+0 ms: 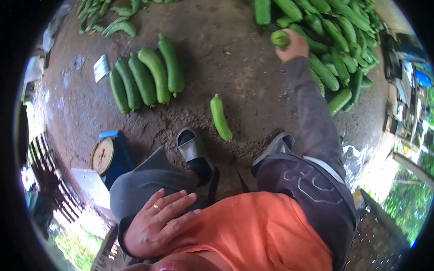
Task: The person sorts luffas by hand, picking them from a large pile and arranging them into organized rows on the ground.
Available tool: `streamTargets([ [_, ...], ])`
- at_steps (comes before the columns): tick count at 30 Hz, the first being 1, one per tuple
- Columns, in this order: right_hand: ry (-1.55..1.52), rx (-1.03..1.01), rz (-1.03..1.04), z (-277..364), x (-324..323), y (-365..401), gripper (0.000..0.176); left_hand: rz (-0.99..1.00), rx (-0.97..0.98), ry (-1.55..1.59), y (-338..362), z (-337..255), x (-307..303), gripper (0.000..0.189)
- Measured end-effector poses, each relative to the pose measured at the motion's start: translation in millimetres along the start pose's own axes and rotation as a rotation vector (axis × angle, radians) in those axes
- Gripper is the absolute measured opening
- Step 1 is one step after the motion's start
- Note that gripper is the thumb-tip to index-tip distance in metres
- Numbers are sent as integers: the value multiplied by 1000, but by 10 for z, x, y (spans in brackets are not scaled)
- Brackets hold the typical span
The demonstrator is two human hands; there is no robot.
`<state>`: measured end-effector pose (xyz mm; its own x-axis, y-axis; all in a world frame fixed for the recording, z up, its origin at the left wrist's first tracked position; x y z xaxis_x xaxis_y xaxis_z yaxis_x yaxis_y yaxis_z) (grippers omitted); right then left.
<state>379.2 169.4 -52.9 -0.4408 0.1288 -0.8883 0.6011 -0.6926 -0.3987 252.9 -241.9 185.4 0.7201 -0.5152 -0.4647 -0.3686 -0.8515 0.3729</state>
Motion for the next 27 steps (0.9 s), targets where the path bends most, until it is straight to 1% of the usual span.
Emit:
streamTargets([
  [1, -205, 3, -88, 74, -158, 7, 66, 15, 15, 4, 16, -3, 2, 56],
  [2, -409, 9, -177, 141, -318, 3, 67, -12, 26, -6, 20, -5, -13, 55],
  [4, -838, 221, -87, 195, -254, 0, 68, -63, 58, -31, 17, -32, -12, 55],
  [5, -852, 198, -58, 200, -173, -3, 64, -77, 61, -38, 40, -37, 2, 55],
  [8, -1196, 561, 81, 553, 40, 137, 64, -96, 80, -50, 97, -64, 33, 54],
  [9, -1214, 550, 90, 669, 90, 174, 62, -91, 81, -51, 112, -74, 35, 53],
  [12, -1222, 635, 167, 1019, 153, 357, 58, -76, 88, -56, 174, -94, 53, 50],
  [15, -1152, 673, 71, 969, 223, 711, 51, -70, 104, -59, 233, -91, 63, 48],
  [17, -1200, 996, 105, 880, 300, 1175, 43, -76, 130, -63, 260, -95, 57, 48],
  [19, -1448, 1248, -5, 831, 426, 1768, 35, -86, 164, -68, 287, -109, 55, 48],
  [21, -1661, 1494, -52, 762, 689, 2489, 35, -89, 193, -81, 314, -123, 64, 47],
  [23, -1816, 1573, -107, 828, 792, 2983, 39, -82, 210, -87, 350, -135, 80, 46],
  [26, -1919, 1646, -178, 1028, 737, 3337, 43, -87, 235, -85, 408, -154, 91, 46],
  [27, -1924, 1687, -197, 1066, 702, 3432, 42, -97, 246, -85, 425, -158, 107, 46],
])
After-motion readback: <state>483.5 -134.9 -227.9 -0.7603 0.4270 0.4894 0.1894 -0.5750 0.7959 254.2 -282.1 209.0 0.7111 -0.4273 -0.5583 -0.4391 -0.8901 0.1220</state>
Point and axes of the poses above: each hand's wrist, its own y-axis away from the middle knuckle, its own x-axis out of the palm, z = x × y, the point moved 9 cm from there along -y, towards the middle knuckle, and after that the axes turned 2 degrees about y, right-handed, at the moved point
